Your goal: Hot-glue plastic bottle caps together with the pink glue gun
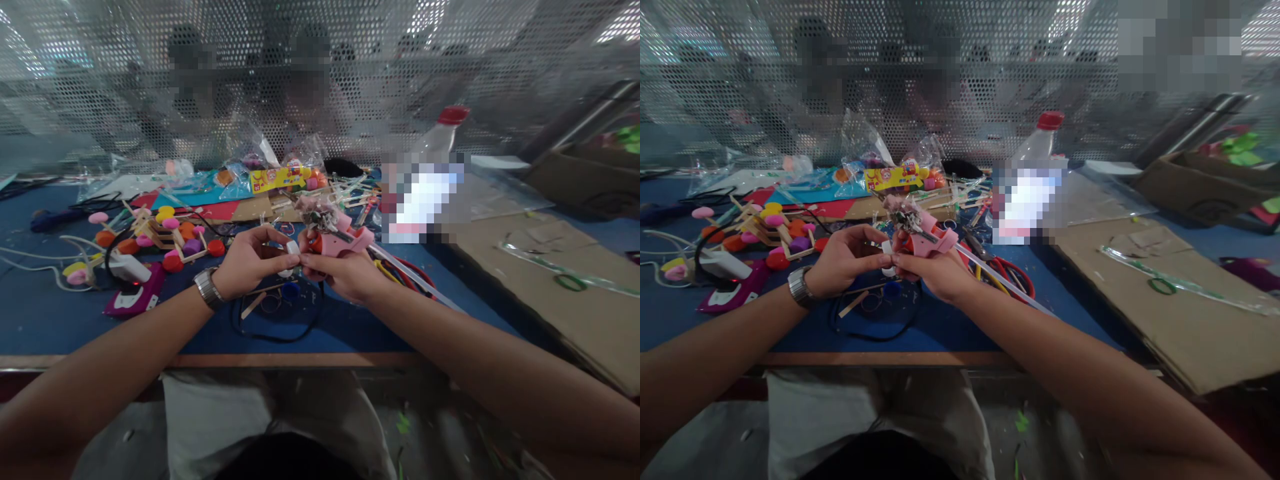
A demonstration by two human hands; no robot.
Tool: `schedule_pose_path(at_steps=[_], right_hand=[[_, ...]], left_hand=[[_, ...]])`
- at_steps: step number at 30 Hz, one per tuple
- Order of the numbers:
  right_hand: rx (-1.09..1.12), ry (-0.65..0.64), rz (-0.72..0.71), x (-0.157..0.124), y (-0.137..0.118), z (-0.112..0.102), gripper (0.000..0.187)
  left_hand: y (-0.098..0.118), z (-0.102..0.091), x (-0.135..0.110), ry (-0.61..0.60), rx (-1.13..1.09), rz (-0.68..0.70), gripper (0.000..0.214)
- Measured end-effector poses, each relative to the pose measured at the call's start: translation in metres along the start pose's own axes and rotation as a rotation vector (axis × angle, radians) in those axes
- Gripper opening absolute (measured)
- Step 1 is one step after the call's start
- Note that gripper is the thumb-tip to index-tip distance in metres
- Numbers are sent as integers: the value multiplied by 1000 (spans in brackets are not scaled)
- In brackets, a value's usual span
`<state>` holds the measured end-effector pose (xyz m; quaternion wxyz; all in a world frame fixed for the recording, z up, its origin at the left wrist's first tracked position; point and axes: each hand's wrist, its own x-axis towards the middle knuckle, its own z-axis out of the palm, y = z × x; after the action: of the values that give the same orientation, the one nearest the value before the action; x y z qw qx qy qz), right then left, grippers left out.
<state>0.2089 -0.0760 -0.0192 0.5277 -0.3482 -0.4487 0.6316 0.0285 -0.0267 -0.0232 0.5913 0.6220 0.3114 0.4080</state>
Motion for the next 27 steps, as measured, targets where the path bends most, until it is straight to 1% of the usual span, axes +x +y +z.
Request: schedule_pose_path(at_steps=[4, 8, 14, 23, 27], right_hand=[[-14, -12, 15, 0, 1, -1, 44], [-18, -31, -3, -1, 2, 0, 43], [-20, -23, -50, -1, 2, 0, 41], [-16, -45, -54, -1, 4, 0, 41], [-6, -64, -56, -1, 3, 0, 40]], left_hand=[[0, 1, 0, -4, 14, 8, 45], [0, 2, 0, 5, -11, 3, 47], [0, 1, 0, 7, -27, 1, 46], [0, 0, 0, 12, -44, -26, 45], [0, 0, 0, 16, -27, -12, 45]])
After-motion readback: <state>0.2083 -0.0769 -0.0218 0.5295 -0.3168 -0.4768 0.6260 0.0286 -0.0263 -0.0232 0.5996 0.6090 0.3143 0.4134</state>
